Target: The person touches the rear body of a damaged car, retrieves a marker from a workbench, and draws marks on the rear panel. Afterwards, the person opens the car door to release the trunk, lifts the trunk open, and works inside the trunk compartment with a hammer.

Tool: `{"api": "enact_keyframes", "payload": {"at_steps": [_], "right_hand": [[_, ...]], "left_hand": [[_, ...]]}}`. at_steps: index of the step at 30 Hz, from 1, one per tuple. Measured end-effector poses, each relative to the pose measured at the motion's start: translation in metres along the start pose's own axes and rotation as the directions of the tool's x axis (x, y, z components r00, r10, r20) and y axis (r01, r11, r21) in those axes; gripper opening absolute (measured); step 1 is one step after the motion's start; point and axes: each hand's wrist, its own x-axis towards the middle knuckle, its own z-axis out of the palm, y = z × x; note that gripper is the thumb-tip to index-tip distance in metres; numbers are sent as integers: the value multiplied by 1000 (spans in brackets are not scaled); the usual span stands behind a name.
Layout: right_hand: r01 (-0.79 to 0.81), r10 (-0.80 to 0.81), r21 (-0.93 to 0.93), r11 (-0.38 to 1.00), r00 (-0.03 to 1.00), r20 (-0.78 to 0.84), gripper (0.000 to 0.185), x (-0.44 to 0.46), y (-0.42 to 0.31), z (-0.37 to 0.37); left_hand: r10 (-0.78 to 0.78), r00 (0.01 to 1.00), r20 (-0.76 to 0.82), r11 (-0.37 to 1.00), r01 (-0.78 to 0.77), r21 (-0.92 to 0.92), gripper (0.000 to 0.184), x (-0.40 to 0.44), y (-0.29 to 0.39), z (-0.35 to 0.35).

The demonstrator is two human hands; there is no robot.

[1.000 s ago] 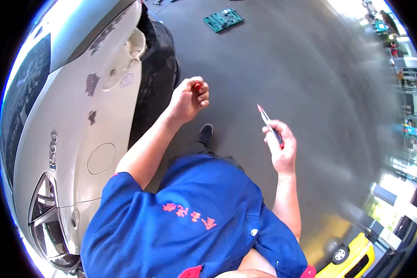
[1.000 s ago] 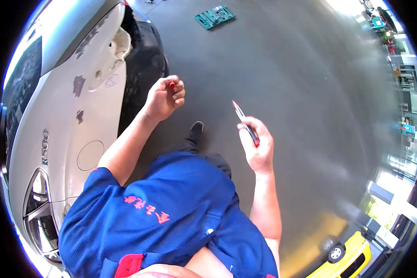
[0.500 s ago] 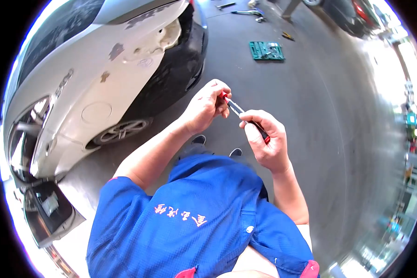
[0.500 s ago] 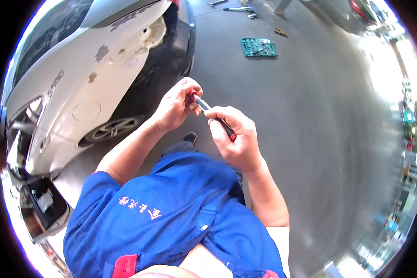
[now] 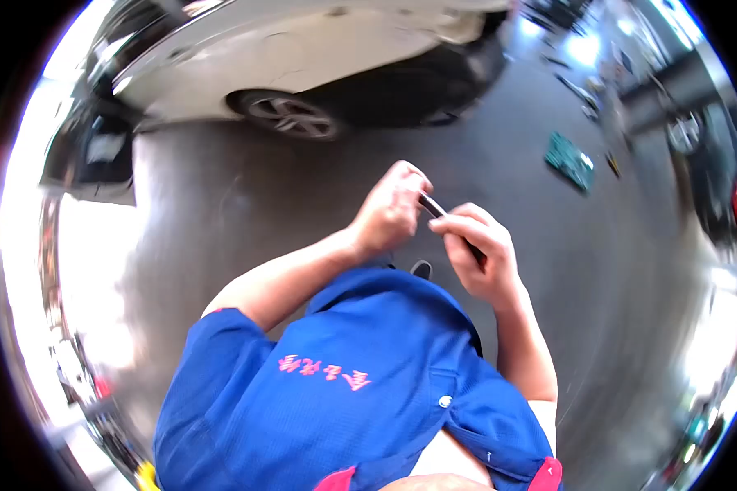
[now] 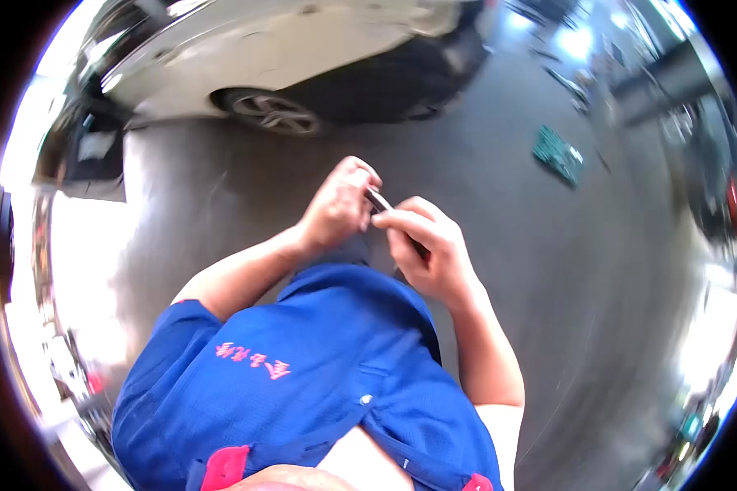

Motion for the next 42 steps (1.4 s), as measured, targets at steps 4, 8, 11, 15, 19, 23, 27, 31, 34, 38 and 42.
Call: {"api": "enact_keyframes", "payload": {"at_steps": [4, 8, 11, 15, 19, 23, 27, 31, 34, 38, 42], "right_hand": [[7, -27, 182, 983, 994, 105, 19, 6, -8, 46], [-132, 72, 309, 942, 977, 200, 18, 32, -39, 102], [-151, 26, 402, 903, 953, 301, 21, 52, -47, 161], [-139, -93, 355, 925, 820, 564, 23, 84, -55, 275], [-435, 18, 273, 858, 557, 830, 21, 106, -55, 397], [-263, 123, 54, 963, 610, 783, 18, 127, 1, 500], [-211, 397, -360, 909, 702, 592, 32, 129, 121, 526], [-393, 819, -730, 559, 399, 412, 32, 80, 324, 472], [-479, 986, -862, 167, 80, 146, 36, 128, 249, 472], [-591, 992, -797, 122, 47, 117, 32, 198, 270, 562], [-619, 831, -595, 513, 184, 525, 32, 316, 299, 731]], "left_hand": [[92, 975, -200, 993, -75, 94, 19, -53, -5, -26], [85, 931, -354, 995, -99, -22, 19, -85, 15, -73], [158, 867, -473, 987, -155, 47, 18, -117, 9, -134], [32, 788, -615, 999, -28, 18, 22, -197, -4, -231], [-68, 750, -658, 998, 45, -51, 22, -281, -37, -336], [-13, 612, -791, 911, 333, 243, 36, -354, -108, -423], [-206, 599, -773, 762, 595, 258, 44, -417, -110, -490], [-340, 484, -806, 633, 752, 185, 39, -450, -132, -564], [-351, 355, -867, 588, 804, 91, 31, -455, -177, -613], [-466, 367, -805, 548, 834, 64, 39, -449, -237, -678], [-481, 388, -786, 486, 864, 130, 39, -447, -216, -796]]}}
